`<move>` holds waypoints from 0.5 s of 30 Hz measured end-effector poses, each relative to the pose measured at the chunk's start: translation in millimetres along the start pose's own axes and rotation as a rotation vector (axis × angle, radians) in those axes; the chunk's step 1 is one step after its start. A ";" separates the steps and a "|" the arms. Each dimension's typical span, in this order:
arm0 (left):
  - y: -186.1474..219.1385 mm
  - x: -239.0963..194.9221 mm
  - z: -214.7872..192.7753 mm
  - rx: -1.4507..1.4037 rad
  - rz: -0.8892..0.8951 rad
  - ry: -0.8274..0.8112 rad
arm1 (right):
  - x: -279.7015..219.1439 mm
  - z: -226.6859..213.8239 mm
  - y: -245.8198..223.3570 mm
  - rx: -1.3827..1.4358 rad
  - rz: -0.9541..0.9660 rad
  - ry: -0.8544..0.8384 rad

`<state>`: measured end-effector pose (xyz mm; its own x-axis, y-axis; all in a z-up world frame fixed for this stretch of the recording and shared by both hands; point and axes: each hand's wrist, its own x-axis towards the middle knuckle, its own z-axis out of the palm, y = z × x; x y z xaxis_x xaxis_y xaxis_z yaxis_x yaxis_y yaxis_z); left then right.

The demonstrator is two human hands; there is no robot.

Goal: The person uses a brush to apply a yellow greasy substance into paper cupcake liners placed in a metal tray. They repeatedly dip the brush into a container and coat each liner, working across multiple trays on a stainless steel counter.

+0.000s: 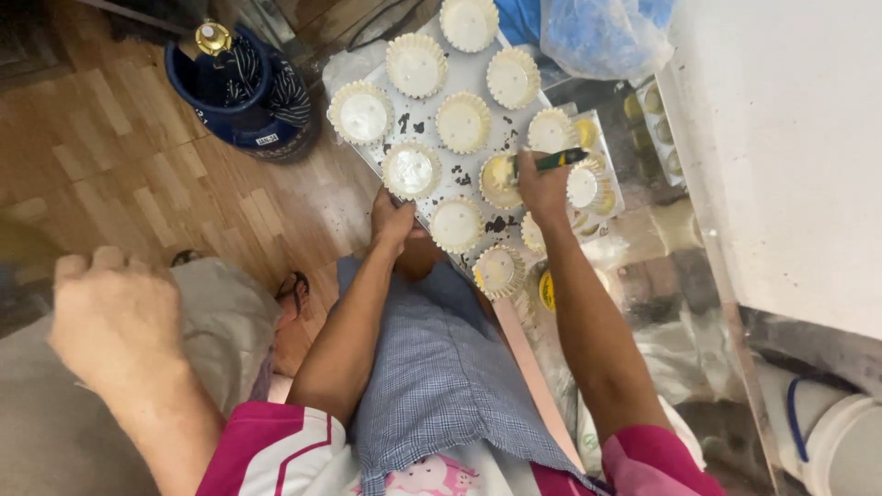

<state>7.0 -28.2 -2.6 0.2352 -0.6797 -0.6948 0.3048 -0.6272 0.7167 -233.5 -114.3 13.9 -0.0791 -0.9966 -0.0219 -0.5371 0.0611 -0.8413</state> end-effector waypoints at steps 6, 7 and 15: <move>5.5 -9.6 -4.5 0.009 -0.032 0.001 | -21.3 -64.4 3.6 -0.257 -0.159 -0.080; -0.5 -4.3 -3.0 0.019 -0.035 -0.010 | -31.0 -71.6 11.0 -0.259 -0.148 -0.071; -19.8 16.1 -7.2 -0.033 -0.001 -0.014 | -75.0 -95.1 28.4 -0.689 -0.278 -0.343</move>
<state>11.4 -24.0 -28.4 0.2218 -0.6849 -0.6941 0.3352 -0.6149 0.7138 -322.6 -32.6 43.0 0.3343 -0.9348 -0.1197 -0.9037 -0.2819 -0.3222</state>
